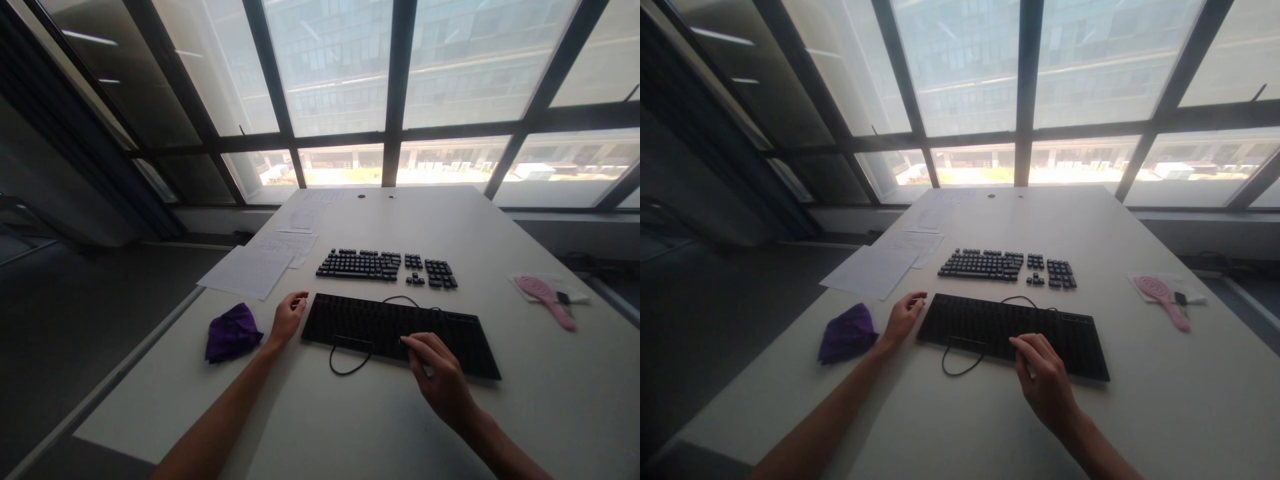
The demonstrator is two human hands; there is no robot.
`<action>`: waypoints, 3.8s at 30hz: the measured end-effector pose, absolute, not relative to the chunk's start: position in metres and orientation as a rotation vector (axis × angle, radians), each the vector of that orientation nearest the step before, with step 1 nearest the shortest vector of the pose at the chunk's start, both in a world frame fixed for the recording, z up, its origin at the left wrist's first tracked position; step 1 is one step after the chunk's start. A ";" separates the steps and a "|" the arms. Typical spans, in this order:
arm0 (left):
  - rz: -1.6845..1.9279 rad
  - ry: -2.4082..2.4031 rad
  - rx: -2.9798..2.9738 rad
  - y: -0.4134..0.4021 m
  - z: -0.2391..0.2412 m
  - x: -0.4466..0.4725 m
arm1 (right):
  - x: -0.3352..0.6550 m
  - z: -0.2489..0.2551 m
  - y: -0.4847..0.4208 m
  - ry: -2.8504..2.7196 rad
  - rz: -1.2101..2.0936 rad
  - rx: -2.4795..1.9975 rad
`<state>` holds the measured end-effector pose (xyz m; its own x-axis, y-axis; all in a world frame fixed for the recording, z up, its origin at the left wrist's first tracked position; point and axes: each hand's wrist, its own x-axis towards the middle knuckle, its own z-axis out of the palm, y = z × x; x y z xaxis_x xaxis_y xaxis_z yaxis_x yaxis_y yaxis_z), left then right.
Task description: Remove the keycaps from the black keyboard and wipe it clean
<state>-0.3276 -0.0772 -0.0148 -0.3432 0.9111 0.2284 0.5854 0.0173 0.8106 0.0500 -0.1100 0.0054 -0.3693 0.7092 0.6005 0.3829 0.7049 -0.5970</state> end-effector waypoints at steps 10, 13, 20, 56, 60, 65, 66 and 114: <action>1.125 1.904 1.906 -0.011 -0.001 -0.353 | -0.065 0.054 -0.045 -2.285 0.442 -0.839; 1.138 1.944 1.993 0.004 -0.012 -0.352 | -0.117 0.054 0.005 -2.505 0.254 -1.030; 1.094 1.982 2.121 0.013 -0.030 -0.355 | -0.173 0.032 0.061 -2.606 0.207 -1.085; 1.001 1.528 1.526 -0.129 0.008 -0.350 | -0.127 0.014 -0.065 -2.075 1.245 -0.960; 1.023 1.531 1.542 -0.127 0.004 -0.346 | -0.131 0.012 -0.065 -2.083 1.233 -1.001; 1.058 1.529 1.592 -0.129 0.003 -0.343 | -0.132 0.009 -0.066 -2.102 1.198 -1.040; 1.067 1.530 1.631 -0.129 0.003 -0.342 | -0.132 0.009 -0.066 -2.105 1.189 -1.045; 0.813 1.552 2.429 -0.132 0.008 -0.340 | -0.138 -0.005 -0.093 -2.519 0.240 -0.853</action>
<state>-0.3400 -0.1318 0.0075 0.3193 0.8757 0.3623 0.7961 -0.4552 0.3988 -0.1380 -0.0933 -0.0052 -0.6979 0.6107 0.3741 0.5289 0.7917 -0.3057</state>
